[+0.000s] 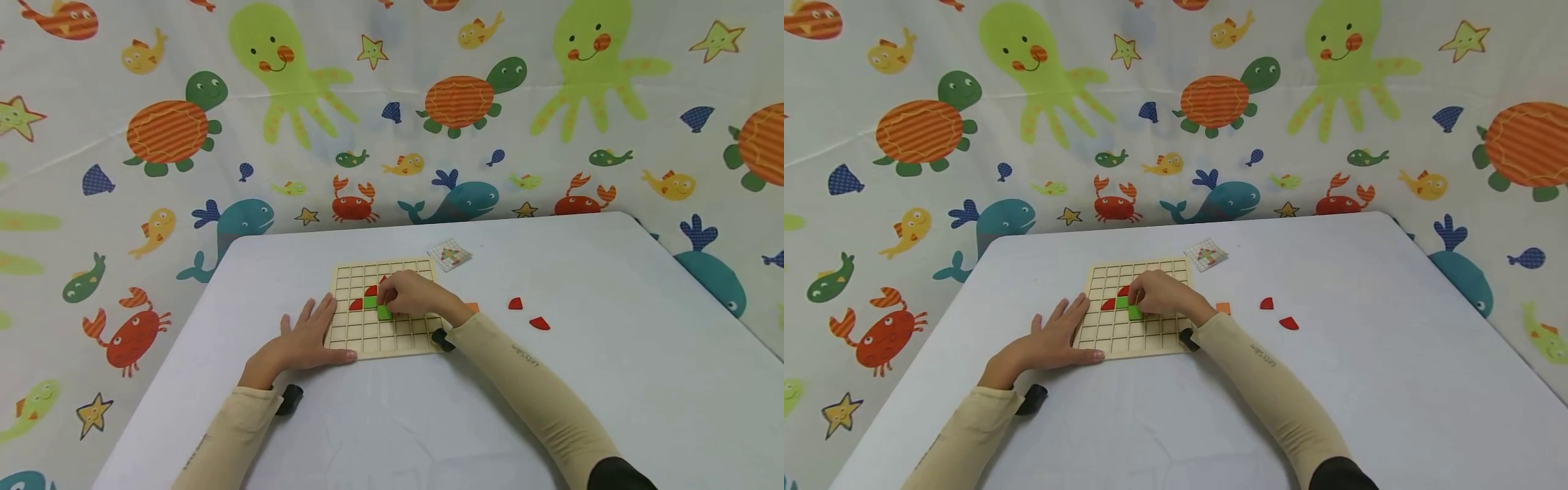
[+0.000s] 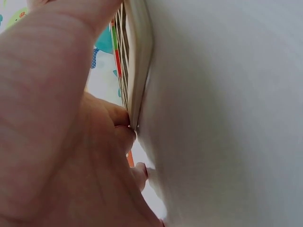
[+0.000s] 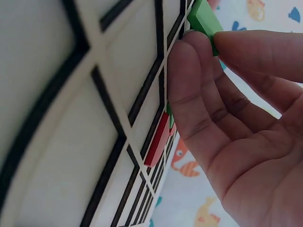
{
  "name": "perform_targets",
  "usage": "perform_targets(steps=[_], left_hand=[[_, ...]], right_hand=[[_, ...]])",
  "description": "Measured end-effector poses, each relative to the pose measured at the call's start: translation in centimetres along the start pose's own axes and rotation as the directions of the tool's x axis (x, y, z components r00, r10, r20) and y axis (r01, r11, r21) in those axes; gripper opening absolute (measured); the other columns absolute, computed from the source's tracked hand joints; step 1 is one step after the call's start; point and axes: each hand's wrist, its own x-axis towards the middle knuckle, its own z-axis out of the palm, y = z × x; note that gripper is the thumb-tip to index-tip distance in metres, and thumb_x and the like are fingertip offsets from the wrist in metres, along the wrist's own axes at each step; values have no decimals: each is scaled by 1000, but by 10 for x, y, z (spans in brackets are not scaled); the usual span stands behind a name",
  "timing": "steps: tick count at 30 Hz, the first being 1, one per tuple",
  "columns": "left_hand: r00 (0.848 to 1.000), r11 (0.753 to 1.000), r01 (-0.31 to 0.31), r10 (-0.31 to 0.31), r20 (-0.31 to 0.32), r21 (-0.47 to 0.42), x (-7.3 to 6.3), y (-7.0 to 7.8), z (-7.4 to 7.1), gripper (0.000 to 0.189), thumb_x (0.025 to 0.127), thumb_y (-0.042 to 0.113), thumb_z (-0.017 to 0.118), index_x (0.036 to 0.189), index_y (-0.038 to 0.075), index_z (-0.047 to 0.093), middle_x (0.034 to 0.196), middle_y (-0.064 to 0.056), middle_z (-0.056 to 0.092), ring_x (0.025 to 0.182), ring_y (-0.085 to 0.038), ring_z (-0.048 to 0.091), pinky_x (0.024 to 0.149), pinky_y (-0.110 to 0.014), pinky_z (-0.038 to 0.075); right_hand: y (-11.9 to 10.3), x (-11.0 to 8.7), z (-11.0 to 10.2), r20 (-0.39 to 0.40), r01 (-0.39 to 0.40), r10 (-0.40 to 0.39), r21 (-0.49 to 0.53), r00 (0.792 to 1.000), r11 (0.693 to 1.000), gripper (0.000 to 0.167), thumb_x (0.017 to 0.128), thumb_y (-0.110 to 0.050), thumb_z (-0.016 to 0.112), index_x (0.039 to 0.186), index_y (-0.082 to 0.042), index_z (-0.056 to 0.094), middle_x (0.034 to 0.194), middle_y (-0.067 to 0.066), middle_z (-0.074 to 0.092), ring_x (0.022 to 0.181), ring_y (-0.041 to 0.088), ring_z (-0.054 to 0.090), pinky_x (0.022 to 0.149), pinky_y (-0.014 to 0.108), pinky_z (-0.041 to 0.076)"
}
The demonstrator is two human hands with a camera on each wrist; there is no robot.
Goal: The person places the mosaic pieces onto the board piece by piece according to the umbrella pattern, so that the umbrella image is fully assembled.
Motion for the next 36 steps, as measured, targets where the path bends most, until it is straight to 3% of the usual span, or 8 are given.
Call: perform_targets(steps=[12, 19, 25, 31, 36], left_hand=[[1000, 1000, 1, -1, -3, -5, -2, 2, 1, 129, 85, 71, 76, 171, 1, 10, 179, -18, 6, 161, -49, -1, 114, -83, -1], [1000, 1000, 5, -5, -3, -13, -1, 2, 2, 130, 85, 71, 77, 171, 1, 10, 179, -17, 5, 161, -49, -1, 115, -83, -2], [1000, 1000, 10, -10, 3, -22, -2, 3, 2, 129, 85, 71, 78, 171, 1, 11, 179, -18, 5, 161, -49, -3, 114, -83, -4], [1000, 1000, 11, -11, 3, -22, -4, 4, 1, 129, 85, 70, 78, 171, 1, 11, 179, -18, 5, 161, -49, -3, 114, -83, -3], [1000, 1000, 14, -14, 3, -15, -5, 5, 0, 129, 85, 71, 77, 171, 1, 11, 179, -18, 5, 161, -50, -3, 115, -82, -4]], right_hand=[[-4, -2, 0, -5, 24, -25, -88, 1000, 996, 13, 96, 5, 69, 97, -5, 78, 88, 0, 69, 85, 17, 58, 77, 27, 51], [-2, 0, 6, -12, 93, -97, -184, 995, 979, 10, 93, 5, 72, 94, -3, 77, 87, 0, 69, 82, 14, 58, 79, 29, 51], [-4, 1, 10, -7, 81, -85, -222, 996, 972, 8, 95, 3, 73, 96, -4, 76, 92, 6, 73, 85, 16, 60, 82, 32, 53], [-6, -6, 5, -21, 87, -90, -134, 996, 987, 4, 99, -4, 72, 100, -3, 76, 92, 1, 70, 85, 16, 59, 79, 30, 51], [-4, -11, -6, -56, 68, -70, -34, 996, 997, 16, 103, -14, 72, 114, -3, 76, 100, 2, 71, 92, 18, 61, 85, 32, 53]])
